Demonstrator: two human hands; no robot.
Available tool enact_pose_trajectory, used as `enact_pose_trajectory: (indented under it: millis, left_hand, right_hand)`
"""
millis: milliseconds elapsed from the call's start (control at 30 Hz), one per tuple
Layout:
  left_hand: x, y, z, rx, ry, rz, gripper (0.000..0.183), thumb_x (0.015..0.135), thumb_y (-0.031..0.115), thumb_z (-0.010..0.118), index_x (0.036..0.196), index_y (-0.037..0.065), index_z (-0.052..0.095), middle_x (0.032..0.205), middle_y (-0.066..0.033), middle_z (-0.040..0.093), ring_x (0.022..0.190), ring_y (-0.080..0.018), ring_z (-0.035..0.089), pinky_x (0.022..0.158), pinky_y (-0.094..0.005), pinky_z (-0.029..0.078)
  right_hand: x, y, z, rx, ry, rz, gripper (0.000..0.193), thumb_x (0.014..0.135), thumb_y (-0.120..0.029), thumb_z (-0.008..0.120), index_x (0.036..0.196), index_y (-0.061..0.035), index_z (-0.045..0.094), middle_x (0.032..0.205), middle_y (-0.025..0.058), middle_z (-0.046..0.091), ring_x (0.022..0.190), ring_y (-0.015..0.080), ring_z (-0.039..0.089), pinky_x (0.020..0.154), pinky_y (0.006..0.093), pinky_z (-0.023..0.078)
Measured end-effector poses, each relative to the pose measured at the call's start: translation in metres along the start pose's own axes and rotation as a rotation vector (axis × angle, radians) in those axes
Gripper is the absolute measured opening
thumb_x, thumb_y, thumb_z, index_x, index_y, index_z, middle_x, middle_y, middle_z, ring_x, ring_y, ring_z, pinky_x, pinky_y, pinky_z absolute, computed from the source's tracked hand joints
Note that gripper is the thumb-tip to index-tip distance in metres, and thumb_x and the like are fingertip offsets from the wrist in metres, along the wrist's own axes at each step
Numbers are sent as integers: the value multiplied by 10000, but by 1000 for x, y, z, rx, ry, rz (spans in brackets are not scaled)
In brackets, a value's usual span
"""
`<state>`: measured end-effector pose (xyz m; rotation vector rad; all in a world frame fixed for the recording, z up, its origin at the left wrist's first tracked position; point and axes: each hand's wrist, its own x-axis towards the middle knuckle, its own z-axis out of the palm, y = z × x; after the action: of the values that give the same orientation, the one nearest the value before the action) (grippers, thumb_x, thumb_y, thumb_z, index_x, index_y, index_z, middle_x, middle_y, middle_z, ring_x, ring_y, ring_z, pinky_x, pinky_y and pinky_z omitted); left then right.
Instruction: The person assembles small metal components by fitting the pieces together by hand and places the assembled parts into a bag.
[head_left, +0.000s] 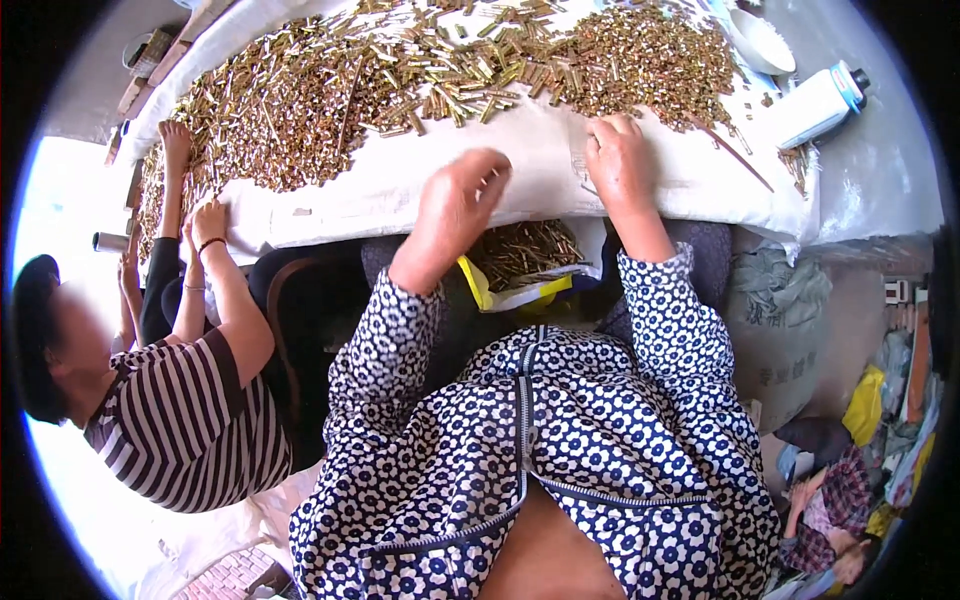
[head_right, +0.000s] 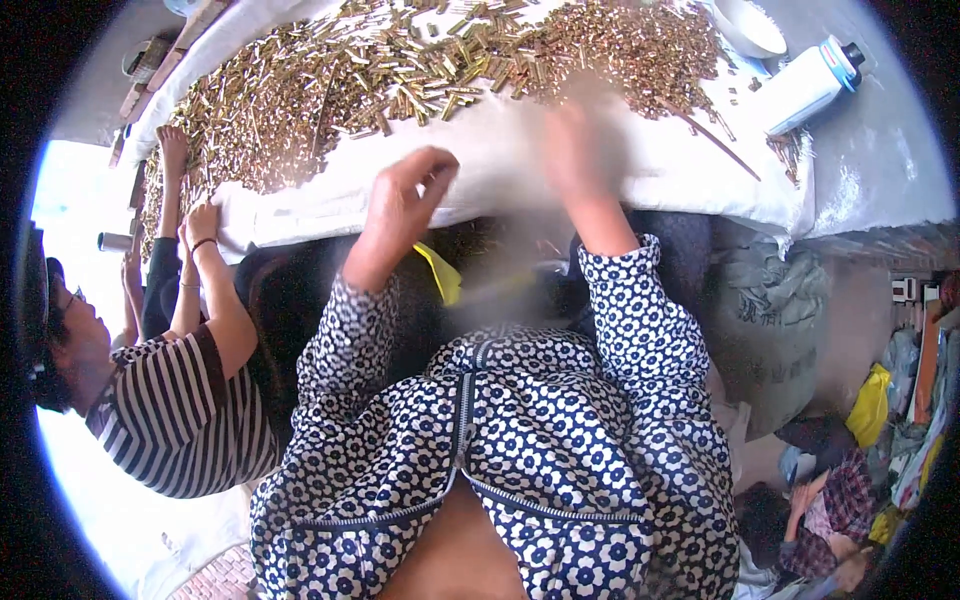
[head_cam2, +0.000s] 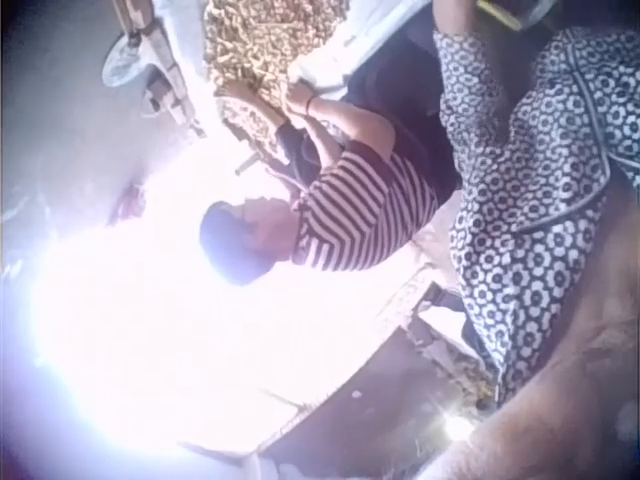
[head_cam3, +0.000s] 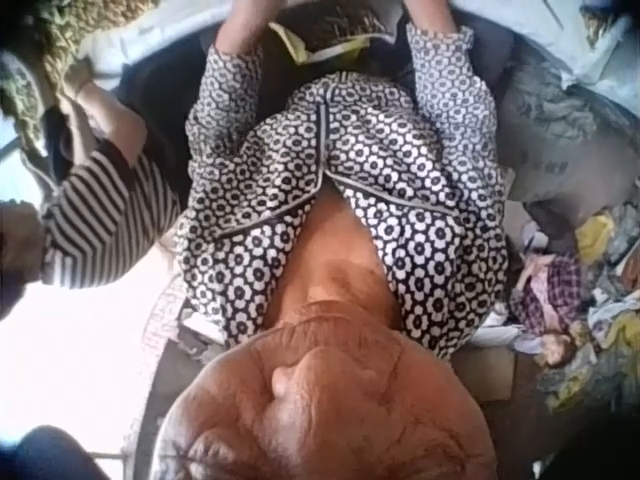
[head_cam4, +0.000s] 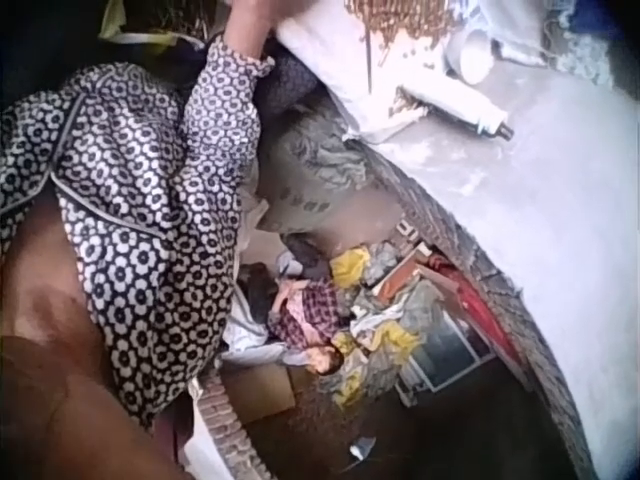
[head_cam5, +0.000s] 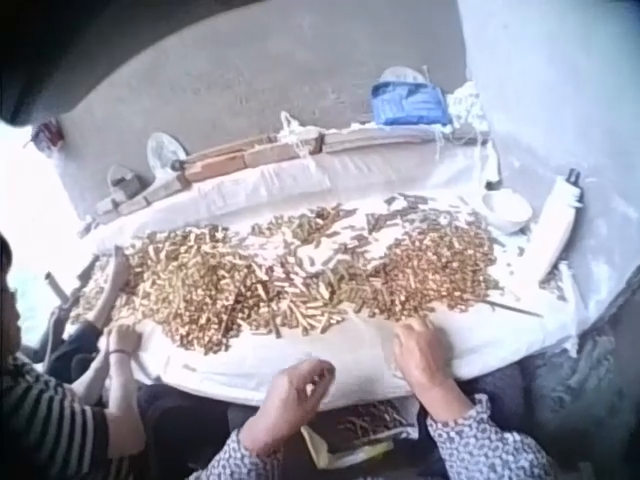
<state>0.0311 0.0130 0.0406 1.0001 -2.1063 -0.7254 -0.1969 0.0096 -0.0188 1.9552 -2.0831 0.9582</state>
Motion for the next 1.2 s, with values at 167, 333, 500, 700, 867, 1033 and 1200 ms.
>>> enact_pose_trajectory:
  millis: [167, 333, 500, 700, 867, 1033, 1200]
  left_hand:
    - [60, -46, 4, 426, 137, 50, 147, 816, 134, 637, 914, 25, 617, 834, -167, 624, 733, -325, 628, 646, -417, 496]
    - [88, -76, 22, 669, 19, -58, 202, 841, 191, 612, 978, 42, 605, 923, -156, 626, 826, -345, 627, 732, -441, 497]
    - [67, -67, 23, 377, 80, 21, 196, 817, 124, 645, 980, 23, 602, 889, -150, 652, 772, -318, 645, 704, -399, 512]
    - [31, -31, 20, -638, 5, -441, 191, 892, 49, 589, 1067, -15, 545, 844, -68, 634, 738, -128, 640, 598, -222, 506]
    - [12, -27, 19, -1007, 28, -494, 135, 930, 76, 550, 1054, 24, 557, 898, -65, 632, 762, -129, 636, 586, -214, 488]
    - [6, -27, 23, -1070, 39, -486, 113, 931, 91, 554, 1028, 33, 561, 890, -62, 630, 759, -131, 635, 579, -210, 482]
    - [2, -27, 28, -1025, 71, -481, 109, 916, 83, 574, 1011, 29, 570, 877, -50, 633, 754, -134, 637, 577, -223, 491]
  right_hand:
    - [-4, 14, 18, -5, 30, 63, 118, 760, -57, 617, 874, -64, 645, 898, 98, 620, 859, 303, 588, 752, 391, 493]
    - [-2, 2, 7, 34, 107, -89, 111, 778, -58, 611, 887, -66, 629, 898, 104, 622, 791, 316, 605, 692, 397, 499]
    - [-7, -1, 4, 333, 120, -90, 106, 798, -7, 612, 896, -42, 627, 894, 84, 620, 751, 230, 610, 646, 318, 496]
    - [-20, -20, -1, 912, -162, 88, 130, 831, 70, 592, 933, 5, 640, 970, 2, 579, 824, 61, 572, 714, 202, 473]
    - [-25, -39, -11, 1069, -281, 154, 144, 828, 52, 621, 957, -8, 641, 953, 1, 608, 867, 67, 579, 782, 200, 463]
    - [-30, -43, -10, 1133, -318, 191, 135, 841, 19, 639, 971, -14, 635, 911, -2, 631, 857, 70, 582, 795, 204, 460]
    - [-33, -41, -9, 1247, -309, 236, 124, 846, 7, 641, 969, -7, 631, 917, 1, 629, 846, 61, 575, 777, 197, 454]
